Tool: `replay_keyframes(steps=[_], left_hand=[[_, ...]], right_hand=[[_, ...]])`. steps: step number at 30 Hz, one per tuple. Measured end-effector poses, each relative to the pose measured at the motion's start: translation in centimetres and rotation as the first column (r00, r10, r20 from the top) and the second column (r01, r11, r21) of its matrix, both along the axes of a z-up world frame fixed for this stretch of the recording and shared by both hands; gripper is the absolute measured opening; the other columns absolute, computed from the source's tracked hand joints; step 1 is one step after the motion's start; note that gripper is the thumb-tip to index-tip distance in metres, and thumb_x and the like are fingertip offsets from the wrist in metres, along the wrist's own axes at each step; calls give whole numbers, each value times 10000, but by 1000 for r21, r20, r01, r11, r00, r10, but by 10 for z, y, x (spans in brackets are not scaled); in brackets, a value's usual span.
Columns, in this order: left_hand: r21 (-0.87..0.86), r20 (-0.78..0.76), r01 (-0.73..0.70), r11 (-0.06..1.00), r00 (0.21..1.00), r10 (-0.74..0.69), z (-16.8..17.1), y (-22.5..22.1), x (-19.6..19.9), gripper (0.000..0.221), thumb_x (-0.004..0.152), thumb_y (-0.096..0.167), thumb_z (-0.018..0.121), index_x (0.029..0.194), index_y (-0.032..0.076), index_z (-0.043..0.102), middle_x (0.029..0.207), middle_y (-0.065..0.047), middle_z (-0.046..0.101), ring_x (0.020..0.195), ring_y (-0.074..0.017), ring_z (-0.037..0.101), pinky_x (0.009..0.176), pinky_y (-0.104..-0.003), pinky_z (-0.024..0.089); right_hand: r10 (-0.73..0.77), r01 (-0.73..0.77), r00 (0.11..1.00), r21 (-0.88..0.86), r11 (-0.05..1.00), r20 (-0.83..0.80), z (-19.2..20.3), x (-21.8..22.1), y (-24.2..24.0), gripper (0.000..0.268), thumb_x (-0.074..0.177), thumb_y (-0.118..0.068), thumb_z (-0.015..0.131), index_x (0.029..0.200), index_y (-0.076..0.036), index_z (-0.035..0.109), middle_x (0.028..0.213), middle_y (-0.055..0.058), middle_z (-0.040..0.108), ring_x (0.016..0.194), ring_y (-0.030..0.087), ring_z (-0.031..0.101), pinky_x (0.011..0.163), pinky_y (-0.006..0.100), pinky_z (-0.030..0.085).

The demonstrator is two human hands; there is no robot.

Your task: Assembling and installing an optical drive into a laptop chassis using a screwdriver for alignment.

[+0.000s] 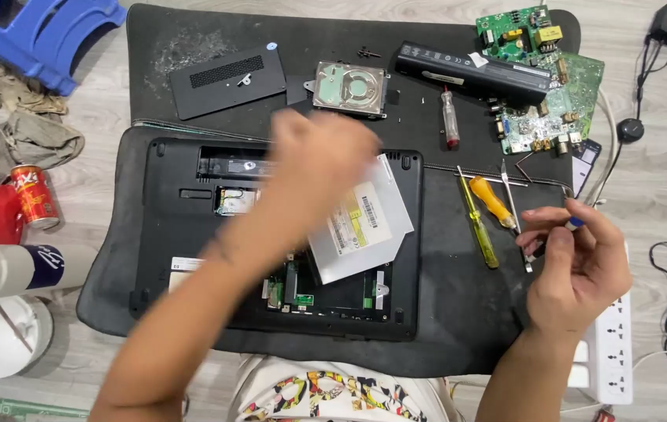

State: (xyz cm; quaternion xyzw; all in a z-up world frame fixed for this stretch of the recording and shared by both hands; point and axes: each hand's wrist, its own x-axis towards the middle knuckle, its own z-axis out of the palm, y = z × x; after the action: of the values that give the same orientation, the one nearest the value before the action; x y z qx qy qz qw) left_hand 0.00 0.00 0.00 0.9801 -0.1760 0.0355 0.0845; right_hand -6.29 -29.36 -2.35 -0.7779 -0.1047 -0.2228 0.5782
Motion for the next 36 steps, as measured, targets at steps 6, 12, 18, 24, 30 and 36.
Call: replay_keyframes(steps=[6, 12, 18, 24, 30, 36], left_hand=[[-250, -6, -342, 906, 936, 351, -10, 154, 56, 124, 941, 85, 674, 1028, 63, 760, 970, -101, 757, 921, -314, 686, 794, -495, 538], [-127, -13, -344, 930, 939, 345, -51, 175, 66, 129, 962, 39, 630, 974, -1, 752, 961, -195, 705, 941, -380, 651, 743, -518, 567], [-33, 45, -319, 947, 946, 320, -78, 186, 76, 107, 1003, 83, 626, 992, -22, 647, 989, -256, 574, 901, -500, 598, 713, -612, 504], [-186, -158, -357, 915, 930, 331, 5, 97, 45, 306, 951, -1, 427, 1076, 36, 704, 1045, -263, 633, 929, -431, 614, 798, -526, 494], [-13, -438, 174, 985, 884, -162, 0, -82, -29, 269, 807, -54, 437, 933, 55, 648, 942, -162, 620, 801, -376, 610, 717, -522, 493], [-198, 464, 405, 893, 841, -278, -47, -123, -65, 191, 853, 44, 502, 663, 53, 507, 637, -97, 399, 631, -271, 430, 610, -387, 338]], right_hand=[[12, -12, 1000, -34, 999, -5, -2, 3, 8, 246, 1078, 167, 370, 1280, 109, 499, 973, 326, 586, 879, 331, 630, 695, 313, 474], [-14, 15, 1000, -95, 995, 10, 0, 6, 13, 245, 1069, 182, 381, 1268, 129, 513, 924, 311, 588, 874, 322, 649, 666, 304, 451], [-22, 22, 1000, -100, 995, 1, 1, 7, 12, 251, 1068, 137, 392, 1278, 92, 520, 922, 296, 609, 839, 281, 635, 652, 289, 448], [-63, 60, 997, -92, 994, -35, 5, 7, 13, 272, 1062, 97, 405, 1318, 51, 485, 916, 275, 631, 661, 196, 532, 600, 240, 415], [-81, 71, 995, -130, 989, -67, 4, 6, 9, 301, 1053, 33, 442, 1342, 55, 525, 772, 138, 534, 811, 231, 676, 572, 220, 379], [-20, 21, 1000, -159, 987, 9, -1, 12, 3, 246, 962, 124, 514, 1161, 93, 655, 813, 196, 692, 548, 200, 495, 554, 314, 447]])
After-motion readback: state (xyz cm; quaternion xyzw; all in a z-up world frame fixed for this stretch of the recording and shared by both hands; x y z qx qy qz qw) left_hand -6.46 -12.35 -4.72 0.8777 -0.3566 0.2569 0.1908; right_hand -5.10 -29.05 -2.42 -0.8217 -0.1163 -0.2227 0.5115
